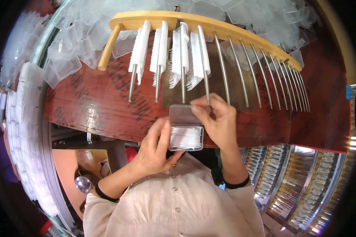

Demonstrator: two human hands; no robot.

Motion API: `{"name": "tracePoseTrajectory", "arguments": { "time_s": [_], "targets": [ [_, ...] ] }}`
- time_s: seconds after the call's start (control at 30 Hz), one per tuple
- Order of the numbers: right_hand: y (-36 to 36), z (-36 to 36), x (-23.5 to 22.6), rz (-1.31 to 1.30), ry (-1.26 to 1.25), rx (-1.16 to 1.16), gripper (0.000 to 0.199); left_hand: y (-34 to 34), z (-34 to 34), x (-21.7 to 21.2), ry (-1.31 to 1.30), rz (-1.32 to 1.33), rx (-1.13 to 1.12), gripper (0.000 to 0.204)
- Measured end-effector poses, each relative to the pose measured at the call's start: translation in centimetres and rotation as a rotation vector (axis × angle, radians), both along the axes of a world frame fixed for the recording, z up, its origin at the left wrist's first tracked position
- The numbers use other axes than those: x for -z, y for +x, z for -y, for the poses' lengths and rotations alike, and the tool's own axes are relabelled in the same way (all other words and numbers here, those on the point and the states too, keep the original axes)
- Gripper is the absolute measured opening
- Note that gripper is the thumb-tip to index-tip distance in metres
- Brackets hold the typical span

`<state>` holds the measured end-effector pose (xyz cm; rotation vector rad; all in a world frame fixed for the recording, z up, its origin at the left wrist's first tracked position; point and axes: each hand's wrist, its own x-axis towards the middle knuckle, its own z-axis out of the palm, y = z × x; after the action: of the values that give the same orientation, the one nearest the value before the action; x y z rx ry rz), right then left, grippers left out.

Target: Sorting and packing plastic parts into small plastic containers on an assembly line.

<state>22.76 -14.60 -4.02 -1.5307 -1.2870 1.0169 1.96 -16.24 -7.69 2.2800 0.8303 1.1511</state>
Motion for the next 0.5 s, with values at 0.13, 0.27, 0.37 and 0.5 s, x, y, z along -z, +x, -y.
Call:
{"name": "tracePoseTrajectory", "arguments": {
  "time_s": [0.13,0.27,0.37,0.5],
  "targets": [
    [1.2,2.8,-2.4,0.020,0.184,-0.418,0.018,-0.3,-0.4,0.6,-0.051,0.086,0.024,0.109],
    [0.8,4.7,-1.6,0.194,0.228,-0.477,0.020,-0.5,-0.8,0.4,-0.062,0.126,0.068,0.099],
    [0.3,6.0,-1.0,0.466,0.417,-0.522,0.021,-1.1,-0.5,-0.7,-0.041,-0.168,0.099,0.082],
    [0.2,7.5,0.7,0.745,0.656,-0.531,0.024,-0.5,0.0,-0.2,0.238,-0.411,0.063,0.067]
  ]
}}
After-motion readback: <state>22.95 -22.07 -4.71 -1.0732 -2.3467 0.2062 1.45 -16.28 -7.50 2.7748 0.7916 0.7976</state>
